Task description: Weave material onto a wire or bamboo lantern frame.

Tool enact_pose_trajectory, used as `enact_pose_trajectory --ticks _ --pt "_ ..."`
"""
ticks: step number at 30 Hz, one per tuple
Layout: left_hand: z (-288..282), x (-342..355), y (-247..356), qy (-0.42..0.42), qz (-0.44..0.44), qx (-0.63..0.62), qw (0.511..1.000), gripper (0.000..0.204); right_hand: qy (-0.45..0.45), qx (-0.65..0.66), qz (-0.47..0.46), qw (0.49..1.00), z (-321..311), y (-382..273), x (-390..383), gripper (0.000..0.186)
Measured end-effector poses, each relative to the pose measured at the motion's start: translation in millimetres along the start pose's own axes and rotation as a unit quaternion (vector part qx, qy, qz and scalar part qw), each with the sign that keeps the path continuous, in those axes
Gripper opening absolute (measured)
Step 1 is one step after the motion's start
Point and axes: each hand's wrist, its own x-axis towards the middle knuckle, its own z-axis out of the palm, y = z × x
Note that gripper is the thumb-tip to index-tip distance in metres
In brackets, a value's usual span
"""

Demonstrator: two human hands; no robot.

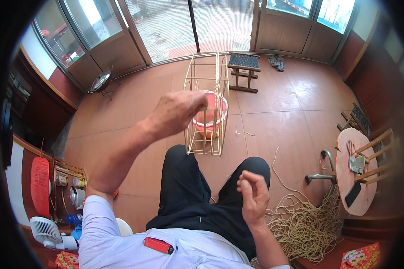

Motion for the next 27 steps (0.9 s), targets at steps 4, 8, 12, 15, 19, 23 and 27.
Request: enact_pose_trajectory --ticks 4,8,12,15,19,23,27 --pt "13 -41 47 0.055 0.068 0.038 0.995 0.013 0.001 -0.026 -0.049 0.998 14 -15 29 0.031" --pt "45 -83 72 0.037 0.062 -0.008 0.997 0.013 -0.031 -0.092 -0.082 0.992 27 -8 55 0.041" --pt "70 -116 91 0.005 0.014 -0.08 0.997 0.013 -0.053 -0.133 -0.022 0.989 30 -3 55 0.044" --pt "68 -128 101 0.033 0.001 -0.082 0.996 0.013 -0.042 -0.082 0.008 0.996 32 4 45 0.039" --pt "64 -133 107 0.031 -0.002 -0.061 0.998 0.013 -0.028 -0.175 -0.052 0.983 36 -7 35 0.031" --pt "68 -120 95 0.052 0.008 -0.043 0.998 0.014 -0.017 -0.225 -0.096 0.97 40 -10 53 0.03" --pt "67 -117 95 0.045 0.003 -0.045 0.998 0.012 -0.014 -0.231 -0.104 0.967 38 -9 55 0.032"
